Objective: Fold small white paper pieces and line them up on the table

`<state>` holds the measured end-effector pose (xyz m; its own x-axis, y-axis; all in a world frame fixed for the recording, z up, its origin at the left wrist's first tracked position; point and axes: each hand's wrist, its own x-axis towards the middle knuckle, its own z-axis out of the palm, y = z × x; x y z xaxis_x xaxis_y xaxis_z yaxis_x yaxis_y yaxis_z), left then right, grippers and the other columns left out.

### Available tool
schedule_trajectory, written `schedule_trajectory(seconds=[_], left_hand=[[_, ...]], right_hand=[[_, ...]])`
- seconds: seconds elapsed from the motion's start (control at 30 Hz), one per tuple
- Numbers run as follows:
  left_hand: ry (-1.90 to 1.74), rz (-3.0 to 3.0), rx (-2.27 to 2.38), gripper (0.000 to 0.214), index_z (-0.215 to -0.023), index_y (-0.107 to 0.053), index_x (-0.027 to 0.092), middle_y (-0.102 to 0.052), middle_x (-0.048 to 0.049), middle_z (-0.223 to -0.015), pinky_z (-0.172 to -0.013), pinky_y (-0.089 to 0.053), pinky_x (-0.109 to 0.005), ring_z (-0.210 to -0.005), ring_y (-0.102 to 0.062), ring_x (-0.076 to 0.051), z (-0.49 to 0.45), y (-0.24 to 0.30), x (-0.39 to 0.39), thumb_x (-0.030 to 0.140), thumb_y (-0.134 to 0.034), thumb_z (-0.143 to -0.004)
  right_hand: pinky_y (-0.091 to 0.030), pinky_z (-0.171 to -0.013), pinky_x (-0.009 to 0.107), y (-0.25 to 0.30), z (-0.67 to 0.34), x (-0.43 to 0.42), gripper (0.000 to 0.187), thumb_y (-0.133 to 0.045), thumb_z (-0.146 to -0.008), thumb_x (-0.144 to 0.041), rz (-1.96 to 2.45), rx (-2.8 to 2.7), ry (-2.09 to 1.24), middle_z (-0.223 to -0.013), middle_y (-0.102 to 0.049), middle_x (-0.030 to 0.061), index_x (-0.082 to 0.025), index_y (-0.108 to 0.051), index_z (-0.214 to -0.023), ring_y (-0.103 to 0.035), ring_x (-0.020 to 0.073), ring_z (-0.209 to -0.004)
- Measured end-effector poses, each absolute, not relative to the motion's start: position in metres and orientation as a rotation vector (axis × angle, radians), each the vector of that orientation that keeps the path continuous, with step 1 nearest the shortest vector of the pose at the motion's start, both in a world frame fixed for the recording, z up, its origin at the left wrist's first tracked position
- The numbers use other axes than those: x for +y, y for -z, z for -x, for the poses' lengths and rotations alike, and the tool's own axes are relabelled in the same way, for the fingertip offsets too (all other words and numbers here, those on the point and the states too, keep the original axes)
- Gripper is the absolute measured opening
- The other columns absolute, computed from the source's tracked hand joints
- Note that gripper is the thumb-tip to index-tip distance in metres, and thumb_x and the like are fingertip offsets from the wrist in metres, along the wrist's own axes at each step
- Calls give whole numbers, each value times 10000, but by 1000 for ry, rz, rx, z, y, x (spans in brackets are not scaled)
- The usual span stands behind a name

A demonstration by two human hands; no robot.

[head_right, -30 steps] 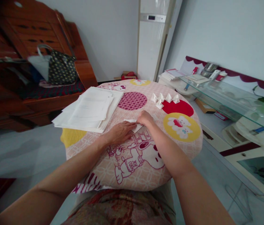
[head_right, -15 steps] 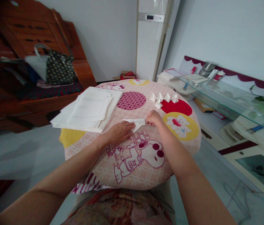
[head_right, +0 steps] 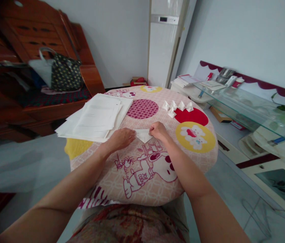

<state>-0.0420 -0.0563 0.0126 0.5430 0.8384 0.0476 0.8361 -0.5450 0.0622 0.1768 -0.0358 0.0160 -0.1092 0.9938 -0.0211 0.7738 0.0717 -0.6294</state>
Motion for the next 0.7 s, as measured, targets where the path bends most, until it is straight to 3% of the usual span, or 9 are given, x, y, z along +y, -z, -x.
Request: schedule_trajectory(seconds=[0.13,0.27,0.37,0.5,0.63,0.7], left_hand=[[-172,-2572,1693,266,-937,-734,134,-750,-144,-967,-810,-525,-347,-926,-702,-265,50,-17,-37,259,-499,-955],[-380,-2554,1533,242,-1064,-702,153,-740,-108,-1048,-868,-507,-320,-968,-683,-220,45,-14,-18,217,-502,-942],[-282,-2642,1420,221,-1048,-696,171,-727,-87,-1065,-902,-501,-318,-1024,-662,-230,35,-7,-9,256,-640,-851],[-271,-2550,1404,315,-1091,-681,190,-726,-67,-1046,-862,-503,-304,-987,-661,-231,30,-4,-6,286,-694,-791],[-379,-2331,1354,168,-850,-697,173,-656,-18,-747,-692,-452,-268,-756,-616,-189,36,-7,-8,312,-704,-756],[-472,-2216,1275,178,-692,-639,166,-553,20,-612,-593,-376,-250,-623,-527,-142,40,-7,-10,325,-700,-744]], right_hand=[[-370,-560,226,-13,-183,-36,62,-709,-672,-101,1784,-1920,-671,-614,-647,-15,-138,-746,-707,-532,107,-560],[-379,-561,231,-13,-184,-39,65,-713,-684,-108,1777,-1914,-697,-626,-653,-12,-143,-746,-726,-541,113,-565],[-400,-585,231,-14,-184,-41,69,-720,-692,-113,1793,-1905,-684,-642,-663,-11,-147,-747,-746,-563,119,-590],[-430,-616,239,-16,-189,-43,166,-764,-685,-131,1832,-1863,-638,-675,-676,-4,-142,-765,-851,-583,127,-612],[-431,-564,230,-17,-203,-43,390,-778,-679,-126,1779,-1701,-784,-626,-647,-19,-110,-742,-1068,-571,117,-553],[-418,-519,218,-18,-211,-42,398,-759,-690,-137,1708,-1583,-926,-623,-651,-18,-103,-728,-1085,-561,106,-518]])
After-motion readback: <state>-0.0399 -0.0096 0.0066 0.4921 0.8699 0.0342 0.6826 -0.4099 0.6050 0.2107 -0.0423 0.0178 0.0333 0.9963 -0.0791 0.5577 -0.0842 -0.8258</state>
